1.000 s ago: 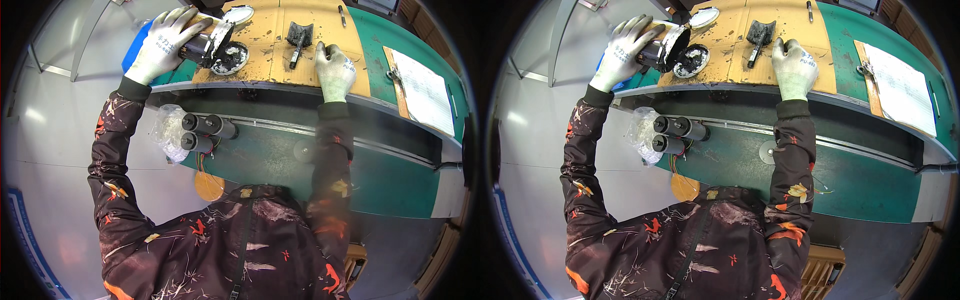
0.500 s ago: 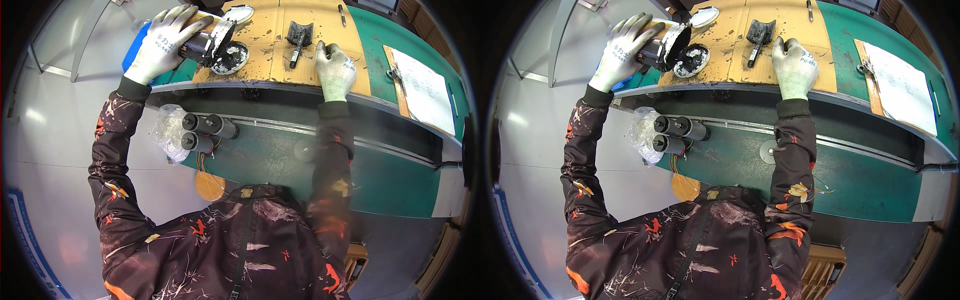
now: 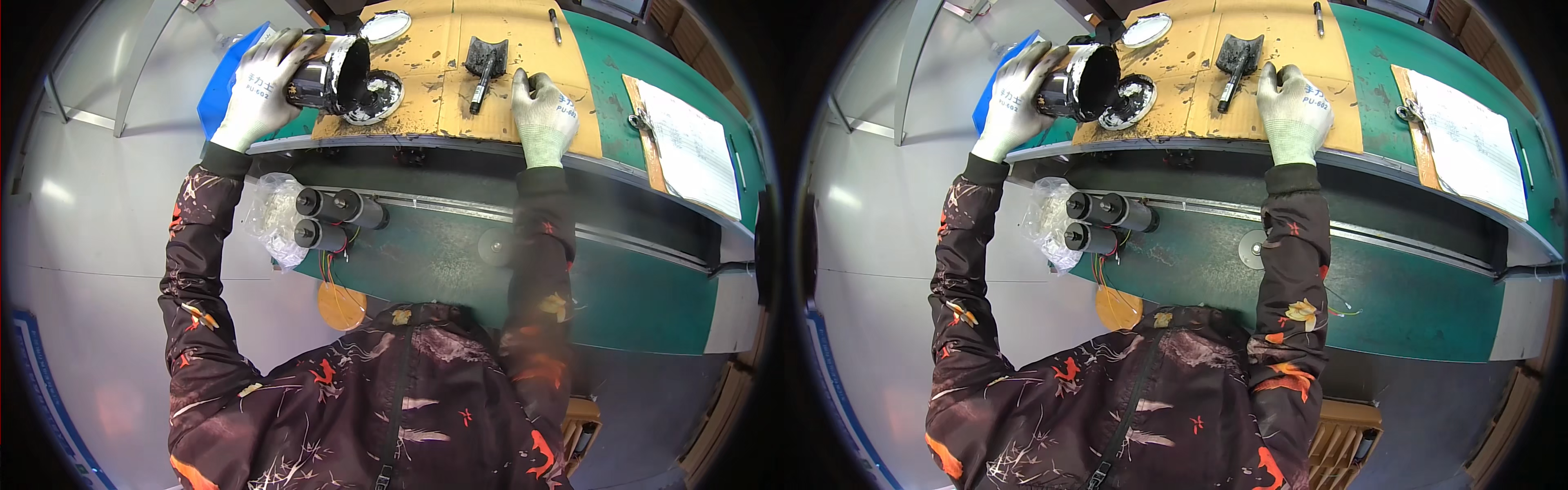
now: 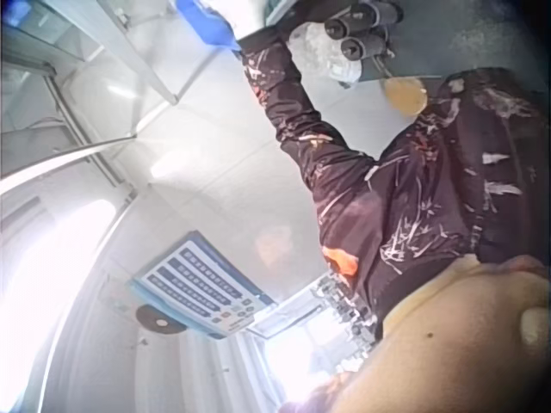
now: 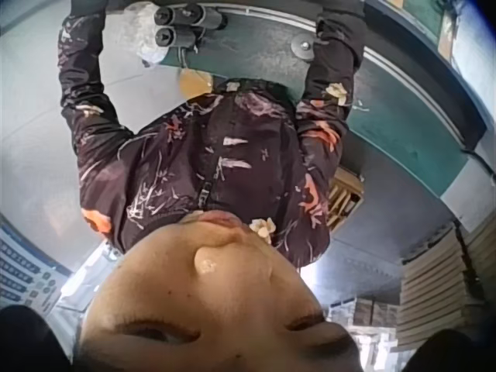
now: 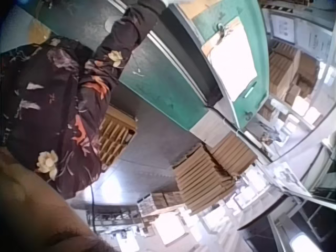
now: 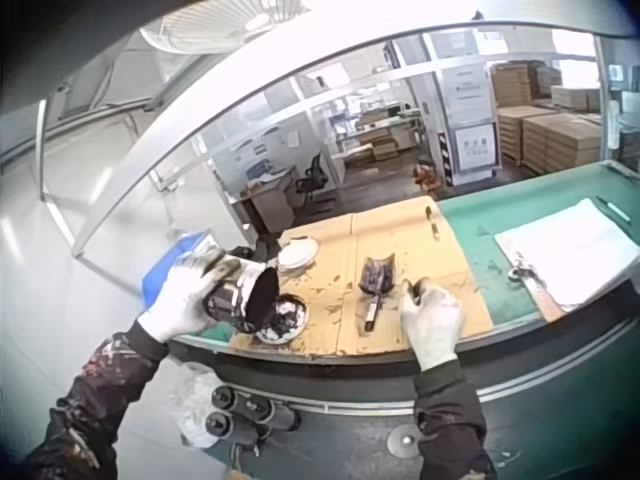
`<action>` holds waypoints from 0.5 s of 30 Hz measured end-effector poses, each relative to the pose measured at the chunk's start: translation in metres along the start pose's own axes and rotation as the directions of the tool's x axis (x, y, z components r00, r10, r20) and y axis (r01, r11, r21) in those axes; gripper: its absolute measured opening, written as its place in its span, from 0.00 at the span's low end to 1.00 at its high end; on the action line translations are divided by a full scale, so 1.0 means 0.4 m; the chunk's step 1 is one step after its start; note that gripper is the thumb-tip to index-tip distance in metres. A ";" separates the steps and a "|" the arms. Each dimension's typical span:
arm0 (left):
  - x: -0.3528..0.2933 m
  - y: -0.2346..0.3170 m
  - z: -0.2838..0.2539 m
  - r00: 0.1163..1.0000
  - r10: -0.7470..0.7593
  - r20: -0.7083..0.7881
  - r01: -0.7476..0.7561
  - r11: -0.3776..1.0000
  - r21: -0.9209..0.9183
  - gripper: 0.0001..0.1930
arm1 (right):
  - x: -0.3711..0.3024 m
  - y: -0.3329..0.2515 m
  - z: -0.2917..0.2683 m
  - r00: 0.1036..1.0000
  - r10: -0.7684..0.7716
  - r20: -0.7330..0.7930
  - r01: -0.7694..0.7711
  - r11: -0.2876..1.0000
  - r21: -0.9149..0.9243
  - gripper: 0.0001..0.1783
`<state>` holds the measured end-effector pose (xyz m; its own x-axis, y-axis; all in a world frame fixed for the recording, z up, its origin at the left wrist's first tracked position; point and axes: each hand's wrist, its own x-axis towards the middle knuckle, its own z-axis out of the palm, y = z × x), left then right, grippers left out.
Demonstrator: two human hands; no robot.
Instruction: Assembling electronic components by applying a substance to parts and organizing them into a rack.
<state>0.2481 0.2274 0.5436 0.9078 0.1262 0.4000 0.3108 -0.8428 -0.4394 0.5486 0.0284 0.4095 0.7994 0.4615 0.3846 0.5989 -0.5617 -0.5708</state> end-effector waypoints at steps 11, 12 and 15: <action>-0.032 0.004 0.027 0.997 -0.079 -0.011 0.078 0.991 -0.111 0.47 | 0.002 -0.001 0.005 1.000 -0.009 -0.014 0.009 1.000 0.007 0.23; -0.032 0.006 0.028 0.996 -0.084 -0.018 0.082 0.991 -0.104 0.47 | 0.002 -0.001 0.003 1.000 -0.008 -0.012 0.008 1.000 -0.004 0.22; -0.028 0.000 0.024 0.996 -0.082 -0.015 0.080 0.991 -0.104 0.48 | 0.004 -0.006 0.000 1.000 0.000 -0.009 0.000 1.000 0.021 0.22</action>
<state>0.2405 0.2311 0.5313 0.8749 0.1876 0.4466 0.3518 -0.8799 -0.3195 0.5485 0.0306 0.4114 0.7998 0.4555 0.3910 0.5979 -0.5472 -0.5857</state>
